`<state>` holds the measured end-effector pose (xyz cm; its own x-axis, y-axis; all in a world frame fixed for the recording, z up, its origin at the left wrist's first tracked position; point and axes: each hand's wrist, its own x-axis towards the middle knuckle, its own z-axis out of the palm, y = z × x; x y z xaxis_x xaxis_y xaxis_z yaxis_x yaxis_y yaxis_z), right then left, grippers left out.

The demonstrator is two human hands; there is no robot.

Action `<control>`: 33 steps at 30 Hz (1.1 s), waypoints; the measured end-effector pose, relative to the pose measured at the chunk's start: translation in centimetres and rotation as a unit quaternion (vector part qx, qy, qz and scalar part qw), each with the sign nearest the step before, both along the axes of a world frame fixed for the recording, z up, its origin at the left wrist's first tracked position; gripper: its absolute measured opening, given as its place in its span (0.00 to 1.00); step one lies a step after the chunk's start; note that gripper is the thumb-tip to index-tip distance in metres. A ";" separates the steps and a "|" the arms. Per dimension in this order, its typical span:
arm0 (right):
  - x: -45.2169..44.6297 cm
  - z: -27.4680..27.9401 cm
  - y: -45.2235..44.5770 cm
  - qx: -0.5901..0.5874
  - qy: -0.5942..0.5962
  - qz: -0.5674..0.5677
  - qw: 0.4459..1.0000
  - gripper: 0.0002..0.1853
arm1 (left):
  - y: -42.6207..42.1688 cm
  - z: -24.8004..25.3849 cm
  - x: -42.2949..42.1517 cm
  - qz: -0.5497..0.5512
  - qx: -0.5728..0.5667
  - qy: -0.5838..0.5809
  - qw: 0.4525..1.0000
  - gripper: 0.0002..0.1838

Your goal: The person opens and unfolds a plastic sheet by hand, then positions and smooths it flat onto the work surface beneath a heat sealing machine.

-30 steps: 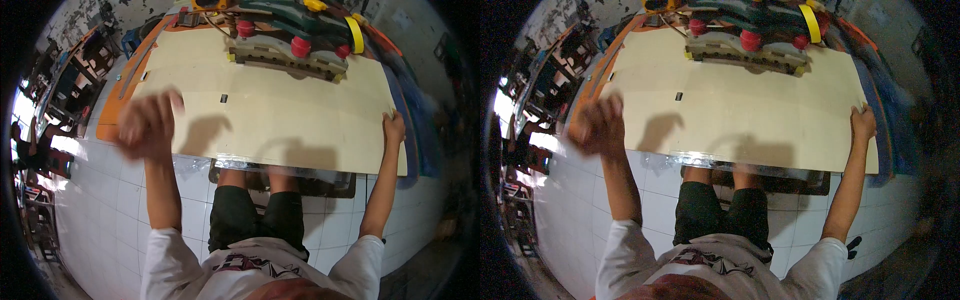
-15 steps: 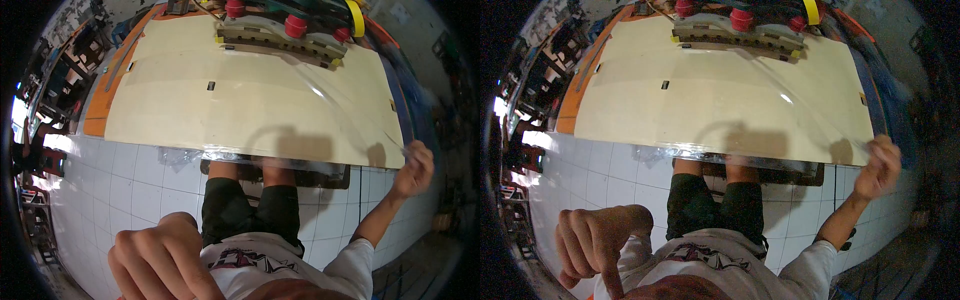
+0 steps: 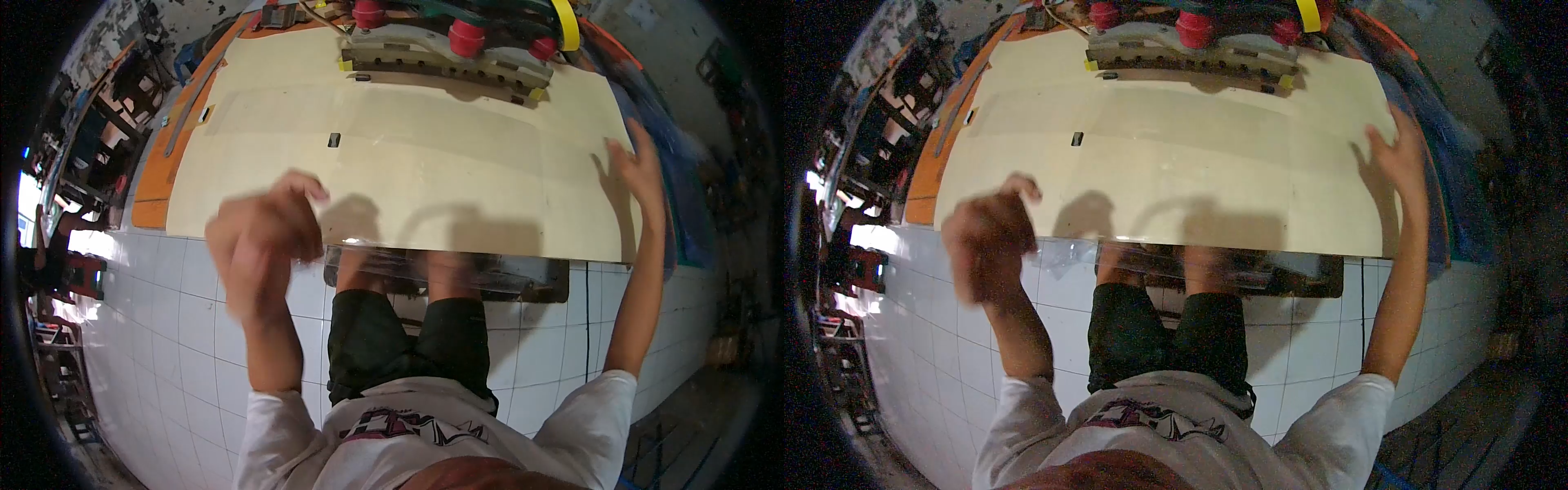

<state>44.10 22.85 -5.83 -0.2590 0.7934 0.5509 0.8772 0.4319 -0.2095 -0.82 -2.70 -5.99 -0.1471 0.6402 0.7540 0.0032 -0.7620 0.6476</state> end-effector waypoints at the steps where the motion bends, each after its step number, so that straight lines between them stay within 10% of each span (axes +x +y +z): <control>1: -0.9 -1.3 1.2 -0.054 0.012 0.053 0.997 0.32 | 1.3 0.3 -1.0 0.071 -0.073 0.073 0.992 0.24; 4: -4.6 -1.9 1.4 -0.249 0.147 0.193 0.938 0.35 | 7.1 1.4 -3.8 0.106 -0.245 0.257 0.929 0.23; 6: -6.4 -0.8 1.5 -0.267 -0.107 0.120 0.950 0.36 | 11.1 1.4 -6.5 0.140 -0.283 0.356 0.879 0.22; 11: -7.7 0.7 3.4 -0.352 -0.165 0.126 0.913 0.31 | 18.2 -0.6 -11.9 0.094 -0.388 0.586 0.705 0.17; 14: -8.3 1.1 3.2 -0.408 -0.128 0.159 0.890 0.26 | 18.6 0.9 -12.3 0.045 -0.407 0.591 0.695 0.21; 23: -8.6 8.1 -10.2 0.089 -0.100 0.243 0.961 0.05 | 15.2 0.5 -9.7 0.253 -0.299 0.538 0.747 0.35; 28: -5.5 11.3 -13.0 0.039 0.010 0.254 0.966 0.05 | 12.4 2.5 -8.3 0.164 0.005 0.484 0.859 0.20; 33: -2.7 12.5 -13.5 -0.109 0.192 0.286 0.933 0.13 | 8.2 5.9 -7.3 -0.061 -0.182 0.289 0.938 0.12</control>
